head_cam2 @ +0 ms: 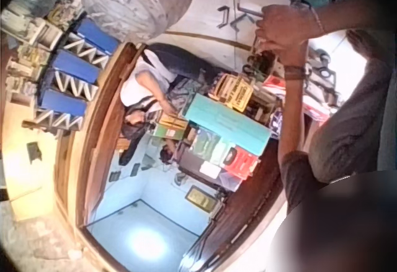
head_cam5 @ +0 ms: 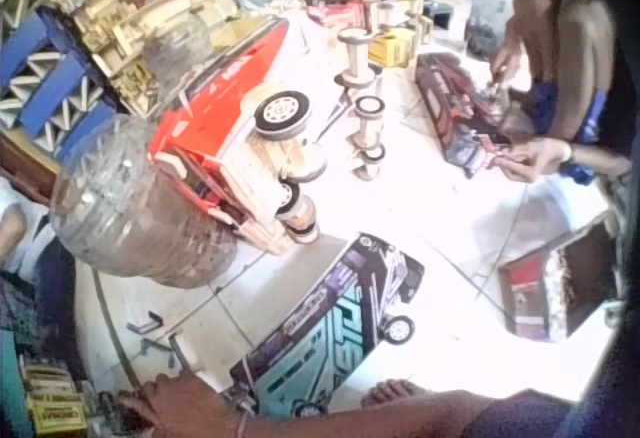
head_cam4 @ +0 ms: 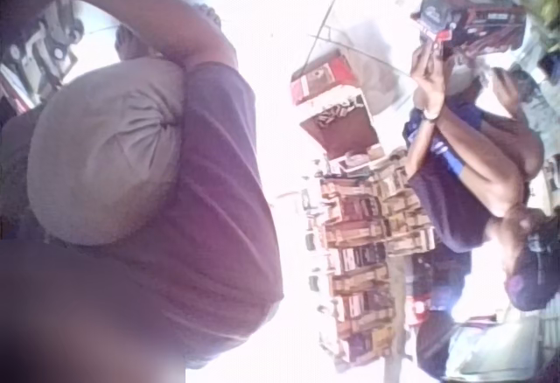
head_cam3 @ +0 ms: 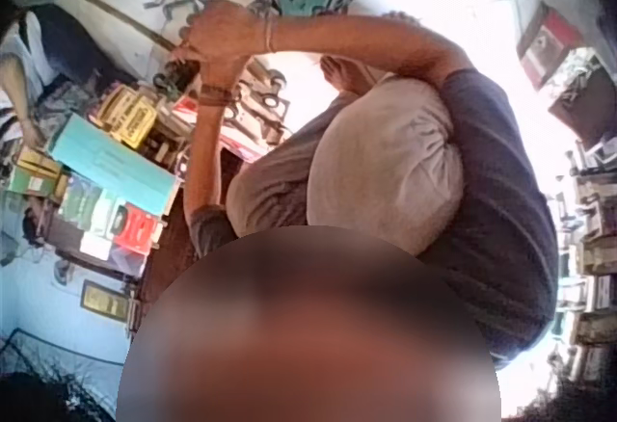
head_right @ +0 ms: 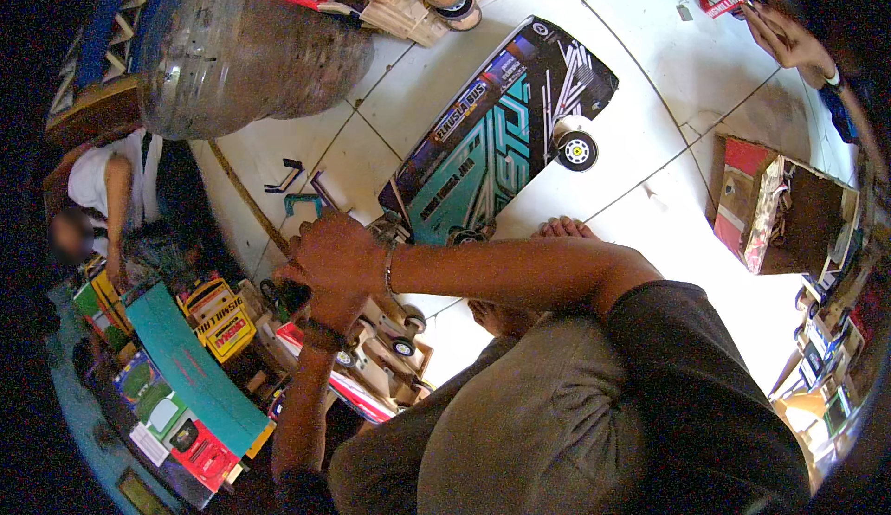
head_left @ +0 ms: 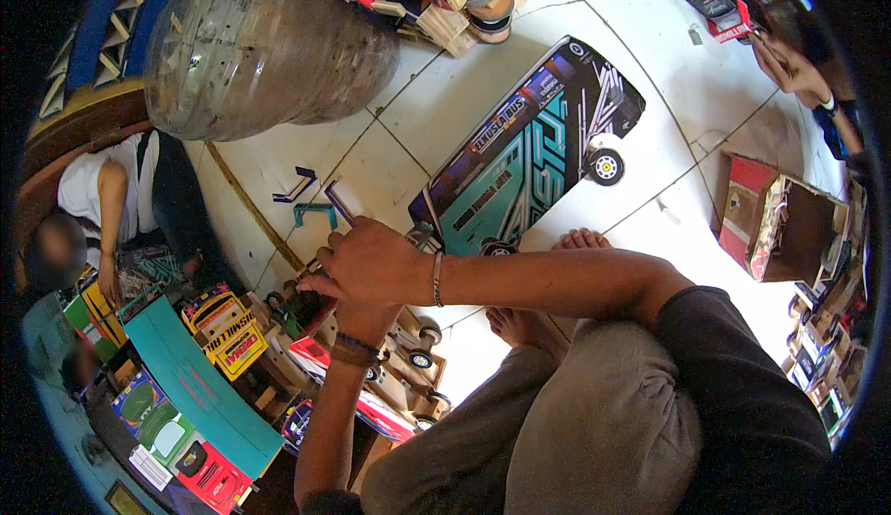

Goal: The person sits on the floor and assembles a wooden toy truck. They use a handheld tool to tighten components on the truck body, then apply glue from a bottle to the interior of the truck's cargo area.

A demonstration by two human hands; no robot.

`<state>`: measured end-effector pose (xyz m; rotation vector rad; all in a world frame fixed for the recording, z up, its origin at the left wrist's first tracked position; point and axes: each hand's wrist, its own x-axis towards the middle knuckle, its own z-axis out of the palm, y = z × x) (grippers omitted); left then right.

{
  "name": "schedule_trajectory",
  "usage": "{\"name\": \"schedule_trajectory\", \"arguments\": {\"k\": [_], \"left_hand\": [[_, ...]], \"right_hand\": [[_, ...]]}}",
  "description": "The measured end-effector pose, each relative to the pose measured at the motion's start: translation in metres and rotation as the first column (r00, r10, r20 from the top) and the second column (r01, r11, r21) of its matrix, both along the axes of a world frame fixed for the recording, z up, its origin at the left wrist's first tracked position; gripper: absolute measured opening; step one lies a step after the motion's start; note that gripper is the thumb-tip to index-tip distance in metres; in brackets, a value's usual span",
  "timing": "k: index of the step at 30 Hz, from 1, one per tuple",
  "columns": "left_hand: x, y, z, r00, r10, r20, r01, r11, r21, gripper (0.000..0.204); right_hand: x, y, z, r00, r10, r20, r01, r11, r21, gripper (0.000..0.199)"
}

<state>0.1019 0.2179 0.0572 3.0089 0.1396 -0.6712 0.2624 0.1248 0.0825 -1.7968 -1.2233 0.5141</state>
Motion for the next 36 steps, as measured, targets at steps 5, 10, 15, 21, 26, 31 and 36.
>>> {"name": "schedule_trajectory", "arguments": {"k": [5,10,15,21,26,31,36], "left_hand": [[0.004,-0.004,-0.004,0.999,-0.037,-0.004,0.037,0.991,0.131,0.066],[0.004,0.0,-0.014,0.999,-0.024,-0.044,0.03,0.988,0.149,0.066],[0.006,-0.004,-0.012,0.985,-0.015,-0.174,0.055,0.973,0.224,0.061],[0.016,-0.015,-0.006,0.926,0.109,-0.361,-0.01,0.964,0.266,0.058],[0.014,-0.013,0.004,0.962,0.097,-0.254,-0.042,0.976,0.214,0.057],[0.0,-0.012,0.025,0.976,-0.198,-0.093,0.217,0.93,0.295,0.052],[0.001,-0.015,0.053,0.995,-0.07,-0.075,0.082,0.983,0.164,0.04]], "right_hand": [[0.002,-0.003,0.001,0.999,-0.025,0.032,0.025,1.0,0.015,0.064],[0.004,-0.004,0.001,1.0,-0.011,0.016,0.011,1.0,-0.028,0.066],[0.005,-0.007,0.002,1.0,0.006,0.03,-0.006,1.0,0.012,0.069],[0.003,-0.011,0.003,1.0,0.023,0.017,-0.022,0.999,-0.041,0.071],[0.0,-0.005,0.004,1.0,-0.015,0.019,0.015,1.0,-0.022,0.068],[-0.005,-0.002,0.01,0.992,0.109,0.068,-0.11,0.994,0.008,0.064],[-0.01,-0.001,0.018,0.994,0.098,0.057,-0.1,0.995,0.03,0.065]]}}
